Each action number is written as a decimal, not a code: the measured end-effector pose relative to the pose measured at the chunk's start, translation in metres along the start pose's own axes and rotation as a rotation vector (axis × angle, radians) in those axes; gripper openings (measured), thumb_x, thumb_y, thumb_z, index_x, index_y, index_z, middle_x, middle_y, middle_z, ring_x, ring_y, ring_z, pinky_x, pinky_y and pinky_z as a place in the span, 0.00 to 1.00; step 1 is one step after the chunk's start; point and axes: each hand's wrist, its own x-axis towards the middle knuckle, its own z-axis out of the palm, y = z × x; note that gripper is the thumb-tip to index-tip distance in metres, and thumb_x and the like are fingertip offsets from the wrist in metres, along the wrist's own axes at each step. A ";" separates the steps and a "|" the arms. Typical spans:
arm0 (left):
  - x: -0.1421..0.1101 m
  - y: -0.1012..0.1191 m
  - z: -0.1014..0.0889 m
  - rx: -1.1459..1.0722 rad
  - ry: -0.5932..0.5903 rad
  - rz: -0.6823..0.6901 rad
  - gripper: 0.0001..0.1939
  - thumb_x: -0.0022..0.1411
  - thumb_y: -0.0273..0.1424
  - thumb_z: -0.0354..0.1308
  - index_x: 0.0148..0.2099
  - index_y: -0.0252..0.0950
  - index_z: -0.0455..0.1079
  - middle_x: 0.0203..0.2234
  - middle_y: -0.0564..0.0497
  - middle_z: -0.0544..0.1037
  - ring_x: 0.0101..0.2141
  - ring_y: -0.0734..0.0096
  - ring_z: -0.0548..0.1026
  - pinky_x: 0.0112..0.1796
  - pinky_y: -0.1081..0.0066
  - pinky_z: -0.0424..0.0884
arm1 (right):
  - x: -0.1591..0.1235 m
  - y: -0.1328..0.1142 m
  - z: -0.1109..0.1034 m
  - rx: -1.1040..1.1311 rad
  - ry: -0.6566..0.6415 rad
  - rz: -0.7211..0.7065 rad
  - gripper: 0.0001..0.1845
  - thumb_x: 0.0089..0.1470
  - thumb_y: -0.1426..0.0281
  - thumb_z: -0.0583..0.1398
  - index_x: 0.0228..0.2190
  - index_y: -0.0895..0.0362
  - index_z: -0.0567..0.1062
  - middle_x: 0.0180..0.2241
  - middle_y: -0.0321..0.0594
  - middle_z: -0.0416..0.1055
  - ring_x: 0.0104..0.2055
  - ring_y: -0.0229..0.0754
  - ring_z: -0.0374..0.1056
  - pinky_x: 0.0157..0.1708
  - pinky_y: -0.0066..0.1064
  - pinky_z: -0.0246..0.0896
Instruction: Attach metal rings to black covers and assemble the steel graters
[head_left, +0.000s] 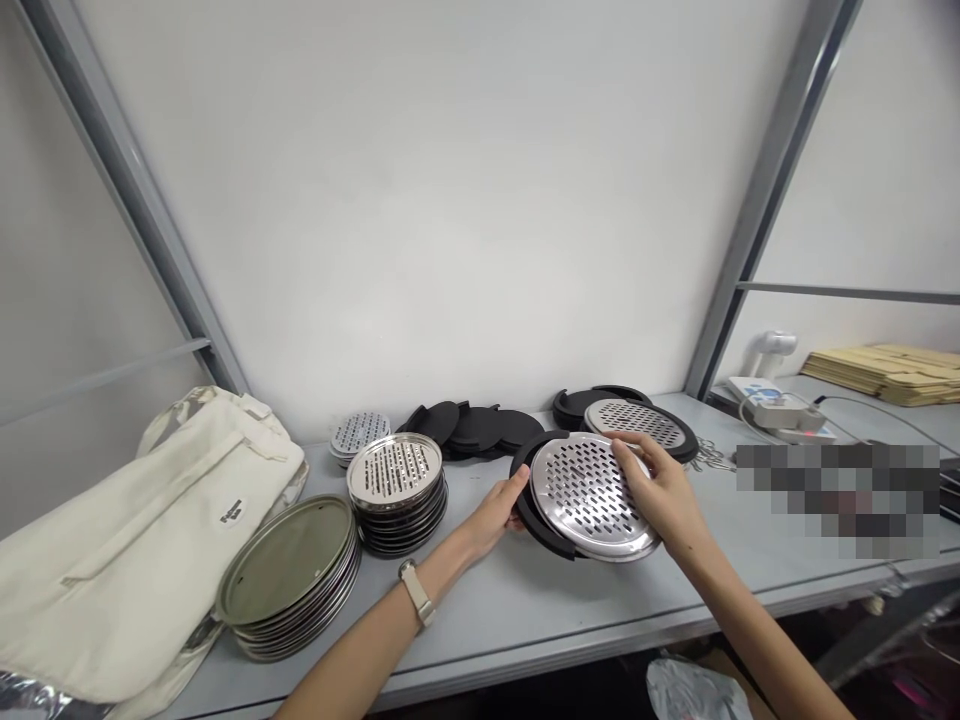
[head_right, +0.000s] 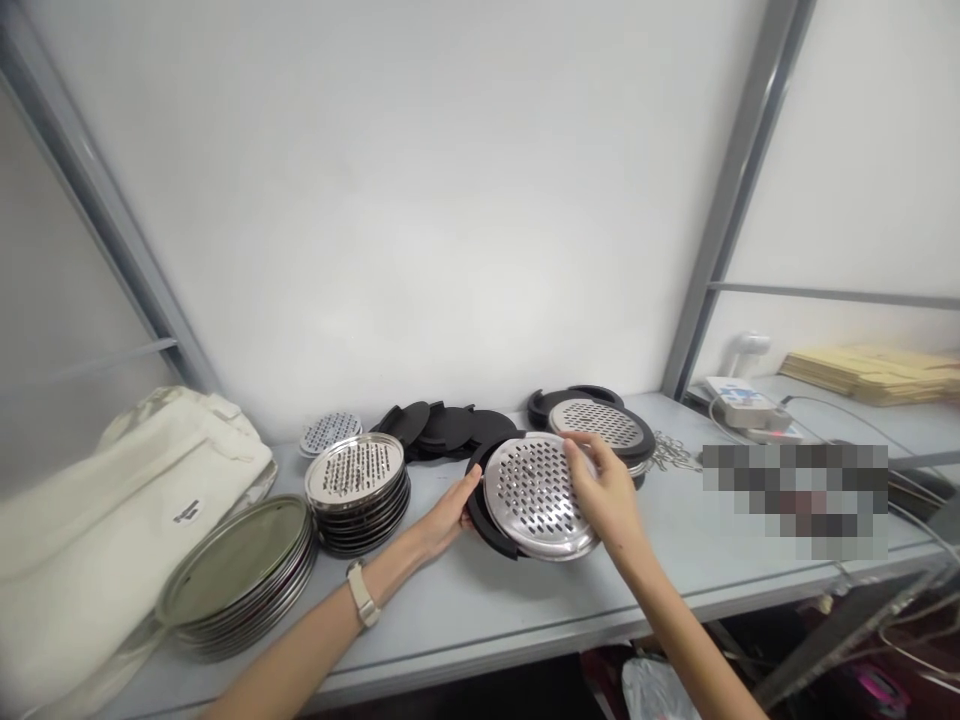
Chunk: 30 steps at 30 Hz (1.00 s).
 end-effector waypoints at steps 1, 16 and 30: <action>0.000 0.000 0.000 0.002 0.003 0.004 0.31 0.54 0.59 0.54 0.29 0.33 0.65 0.16 0.58 0.58 0.18 0.81 0.51 0.23 0.73 0.48 | 0.000 0.001 0.000 0.006 0.010 0.002 0.19 0.54 0.55 0.56 0.42 0.51 0.75 0.39 0.43 0.77 0.41 0.50 0.71 0.38 0.36 0.63; 0.000 -0.003 0.004 0.022 0.040 0.025 0.32 0.54 0.62 0.51 0.26 0.35 0.58 0.16 0.60 0.53 0.19 0.80 0.49 0.23 0.73 0.43 | -0.006 -0.005 0.000 -0.041 0.093 -0.062 0.19 0.56 0.54 0.54 0.38 0.53 0.74 0.37 0.43 0.76 0.37 0.49 0.70 0.34 0.35 0.63; 0.001 0.005 -0.004 0.054 -0.031 -0.046 0.33 0.53 0.62 0.51 0.31 0.33 0.64 0.18 0.58 0.59 0.20 0.79 0.52 0.24 0.74 0.46 | 0.013 0.006 -0.012 0.016 -0.138 -0.028 0.22 0.54 0.51 0.56 0.39 0.55 0.75 0.29 0.42 0.76 0.31 0.46 0.71 0.27 0.31 0.62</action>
